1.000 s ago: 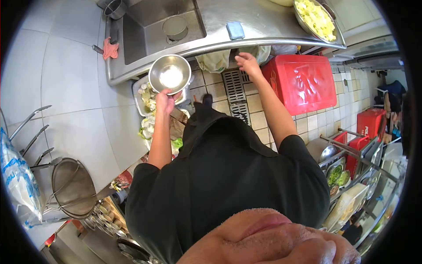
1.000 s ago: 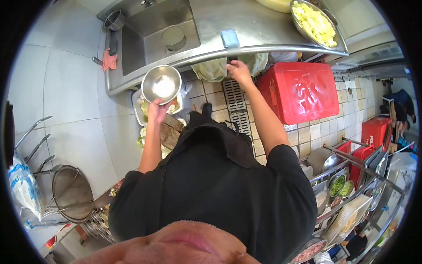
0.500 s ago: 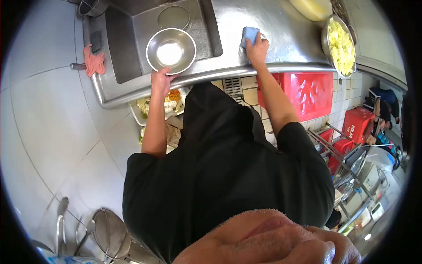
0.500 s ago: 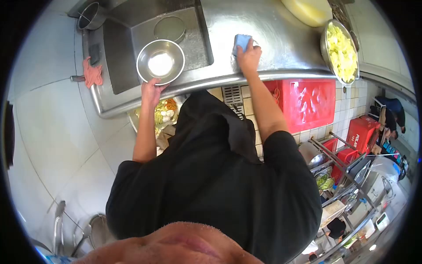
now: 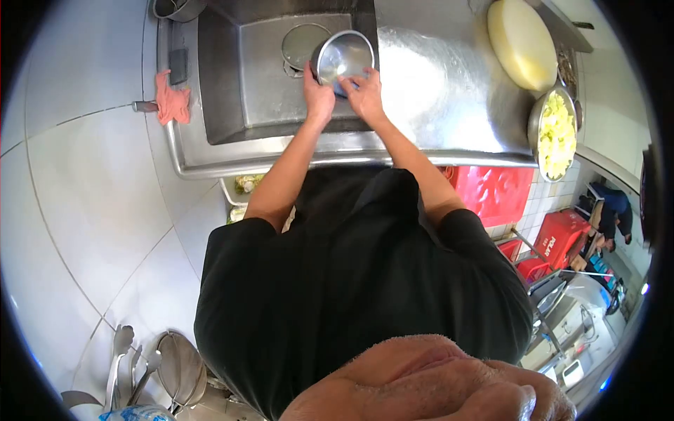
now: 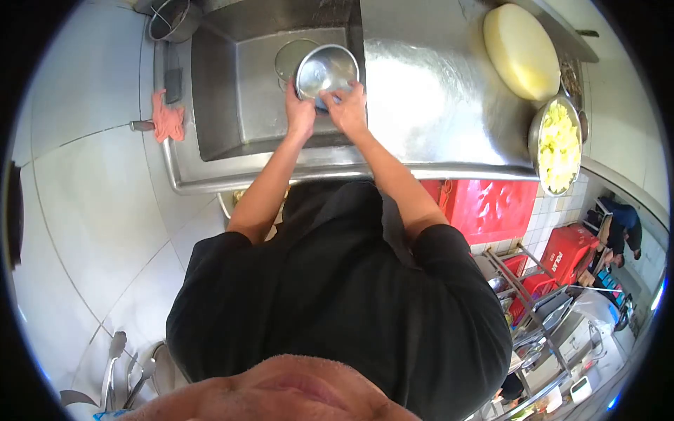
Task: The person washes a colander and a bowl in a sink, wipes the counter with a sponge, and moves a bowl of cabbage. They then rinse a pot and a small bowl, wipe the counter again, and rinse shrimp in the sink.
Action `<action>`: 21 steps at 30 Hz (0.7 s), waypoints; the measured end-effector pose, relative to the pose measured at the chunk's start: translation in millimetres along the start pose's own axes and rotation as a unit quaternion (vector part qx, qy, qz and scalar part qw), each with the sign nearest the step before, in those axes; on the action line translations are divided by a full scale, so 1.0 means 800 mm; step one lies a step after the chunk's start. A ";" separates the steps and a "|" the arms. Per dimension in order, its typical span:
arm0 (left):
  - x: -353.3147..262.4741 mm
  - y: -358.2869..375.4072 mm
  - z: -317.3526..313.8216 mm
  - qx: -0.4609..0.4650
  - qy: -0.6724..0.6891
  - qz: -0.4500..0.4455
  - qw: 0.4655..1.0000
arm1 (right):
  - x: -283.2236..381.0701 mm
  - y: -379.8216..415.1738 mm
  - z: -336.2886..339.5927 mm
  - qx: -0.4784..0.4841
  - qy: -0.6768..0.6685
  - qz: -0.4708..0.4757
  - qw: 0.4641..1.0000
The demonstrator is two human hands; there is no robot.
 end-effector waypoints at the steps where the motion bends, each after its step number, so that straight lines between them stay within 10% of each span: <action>1: 0.004 0.002 -0.004 -0.017 0.015 -0.001 1.000 | -0.008 -0.008 -0.006 0.002 -0.012 0.024 1.000; 5: -0.002 0.017 -0.012 -0.045 0.000 -0.049 0.998 | -0.008 -0.026 0.041 -0.182 -0.076 -0.008 0.980; 12: -0.044 -0.033 -0.017 0.141 -0.037 0.186 0.972 | 0.035 -0.167 0.063 0.003 0.037 0.081 0.996; 15: -0.098 -0.114 -0.007 0.153 -0.255 0.050 0.954 | 0.037 -0.172 0.094 -0.066 0.020 0.040 0.997; 19: -0.256 -0.194 -0.099 0.296 -0.065 -0.099 0.948 | -0.033 -0.139 0.068 -0.074 -0.111 -0.087 0.987; 21: -0.284 -0.245 -0.127 0.133 0.046 -0.036 0.989 | -0.040 -0.113 0.052 -0.069 -0.205 -0.142 0.966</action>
Point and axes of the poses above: each hand's wrist, its own y-axis away from the middle knuckle, its own z-axis out of the back of the hand, x = y × z, the point moved 8 cm from there along -y, towards the middle knuckle, and after that the axes turned 3 degrees about -y, right-handed, at the moved point
